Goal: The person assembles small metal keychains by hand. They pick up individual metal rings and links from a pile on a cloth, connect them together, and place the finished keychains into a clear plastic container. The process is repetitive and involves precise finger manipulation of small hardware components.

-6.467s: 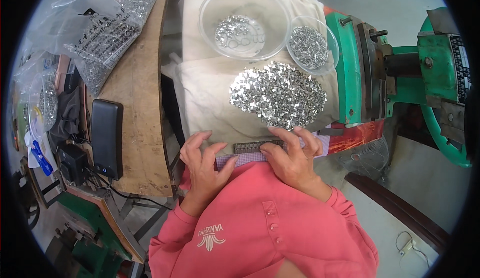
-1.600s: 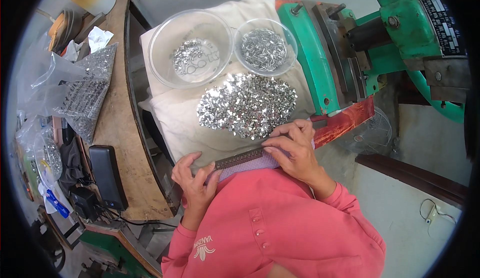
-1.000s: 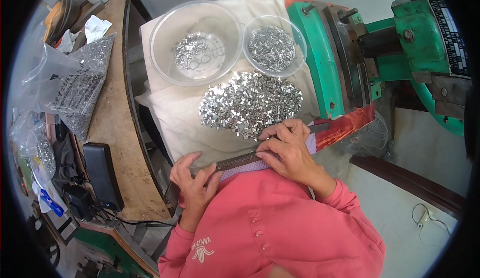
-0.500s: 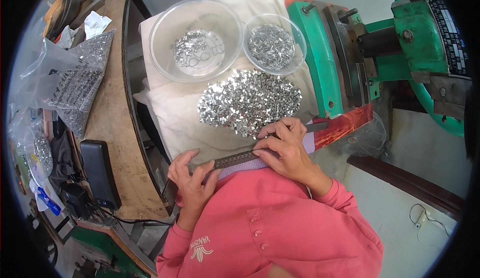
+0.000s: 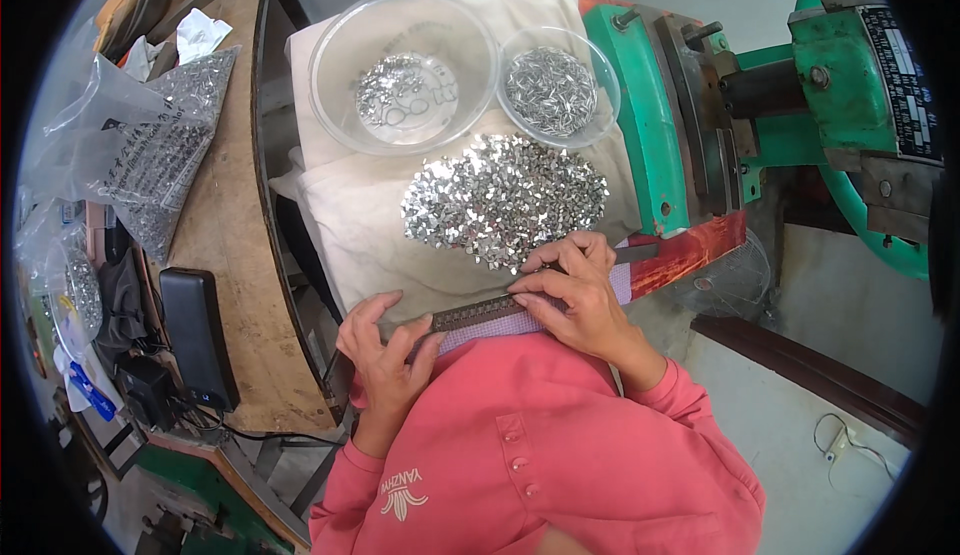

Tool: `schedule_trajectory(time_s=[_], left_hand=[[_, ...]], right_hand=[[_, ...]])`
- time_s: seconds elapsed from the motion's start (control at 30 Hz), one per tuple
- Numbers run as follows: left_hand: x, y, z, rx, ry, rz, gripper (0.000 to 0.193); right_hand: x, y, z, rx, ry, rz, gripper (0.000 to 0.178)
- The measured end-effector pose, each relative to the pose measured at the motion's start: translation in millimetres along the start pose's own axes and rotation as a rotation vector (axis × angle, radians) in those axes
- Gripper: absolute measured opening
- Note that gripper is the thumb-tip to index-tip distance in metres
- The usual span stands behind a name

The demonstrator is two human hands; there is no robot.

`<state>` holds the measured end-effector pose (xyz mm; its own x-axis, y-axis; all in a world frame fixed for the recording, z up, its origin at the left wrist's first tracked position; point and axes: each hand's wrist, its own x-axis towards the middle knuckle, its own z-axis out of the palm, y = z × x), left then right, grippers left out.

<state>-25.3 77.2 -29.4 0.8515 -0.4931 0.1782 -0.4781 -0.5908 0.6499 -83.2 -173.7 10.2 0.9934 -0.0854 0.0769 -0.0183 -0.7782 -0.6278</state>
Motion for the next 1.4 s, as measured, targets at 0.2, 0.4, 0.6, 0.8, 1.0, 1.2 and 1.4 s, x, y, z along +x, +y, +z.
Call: schedule_trajectory(time_s=[0.2, 0.4, 0.6, 0.8, 1.0, 1.2, 1.4], left_hand=[[-1.9, -2.1, 0.8, 0.011, 0.000, 0.027, 0.028], [-1.4, -1.0, 0.3, 0.013, 0.001, 0.028, 0.028], [-2.2, -2.0, 1.2, 0.025, 0.021, 0.061, 0.027], [-3.3, -2.7, 2.6, 0.030, 0.032, 0.075, 0.027], [-3.9, -2.9, 2.3, 0.019, 0.035, 0.077, 0.028], [-2.9, -1.0, 2.0, 0.024, 0.029, 0.063, 0.028], [0.7, 3.8, -1.5, -0.002, -0.015, 0.009, 0.027]], right_hand=[[-0.4, -5.6, -4.9, -0.048, 0.114, -0.054, 0.015], [-12.2, -9.5, 3.3, -0.265, 0.165, -0.241, 0.016], [-14.1, -14.1, 14.7, -0.312, 0.157, -0.214, 0.015], [-17.9, -12.9, 4.6, -0.239, 0.195, -0.121, 0.017], [-34.5, 3.4, -15.5, -0.289, 0.348, 0.055, 0.016], [-61.1, 36.5, -17.9, -0.281, 0.492, 0.210, 0.022], [-75.7, 54.0, -16.1, -0.282, 0.491, 0.361, 0.031]])
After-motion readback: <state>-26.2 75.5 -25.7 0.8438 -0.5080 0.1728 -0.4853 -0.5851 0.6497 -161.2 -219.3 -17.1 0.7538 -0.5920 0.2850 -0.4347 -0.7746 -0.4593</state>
